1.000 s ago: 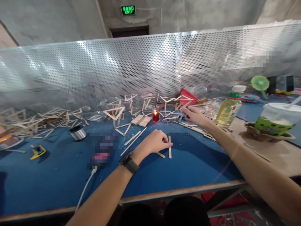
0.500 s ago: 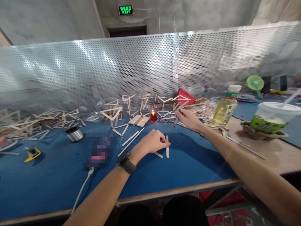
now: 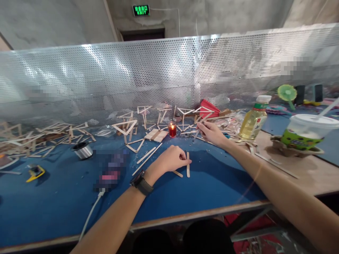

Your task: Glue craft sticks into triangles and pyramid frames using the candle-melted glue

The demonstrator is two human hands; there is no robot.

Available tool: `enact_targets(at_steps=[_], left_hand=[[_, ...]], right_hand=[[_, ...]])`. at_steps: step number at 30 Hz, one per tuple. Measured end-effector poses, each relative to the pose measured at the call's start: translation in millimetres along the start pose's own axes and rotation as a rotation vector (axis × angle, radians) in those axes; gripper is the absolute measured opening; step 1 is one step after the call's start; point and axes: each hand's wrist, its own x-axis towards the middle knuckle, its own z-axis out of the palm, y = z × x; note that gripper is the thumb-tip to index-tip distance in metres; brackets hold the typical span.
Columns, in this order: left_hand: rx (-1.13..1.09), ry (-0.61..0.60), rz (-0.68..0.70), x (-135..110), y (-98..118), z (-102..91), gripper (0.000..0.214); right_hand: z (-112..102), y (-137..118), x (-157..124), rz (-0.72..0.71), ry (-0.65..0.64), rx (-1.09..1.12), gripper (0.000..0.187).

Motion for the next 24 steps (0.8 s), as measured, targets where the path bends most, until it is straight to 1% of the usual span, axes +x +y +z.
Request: enact_targets(at_steps=[4,8,11,16,24], left_hand=[[0.017,-0.001,-0.007,0.9,-1.0,1.3,0.047],[0.030,0.001,-0.002,0.9,-1.8,1.7,0.047],[0.031,-0.003,0.003,0.4,-1.5,0.8,0.046],[0.034,-0.005,0.000,-0.1,0.2,-1.1,0.044],[0.032,-0.002,0.003,-0.3,0.7,-1.3,0.044]], right_hand=[[3.9,-1.8,-3.0,0.035,-0.103,-0.069,0.048],[1.7,-0.9,-3.3,0.012,-0.136,-0.166,0.052],[-2.1,1.0,-3.1,0.035,-0.167,-0.153,0.056],[-3.2,3.0,-4.2,0.102,-0.266,-0.107,0.057],[-1.5,3.3,-4.8,0.102,-0.251,-0.096,0.053]])
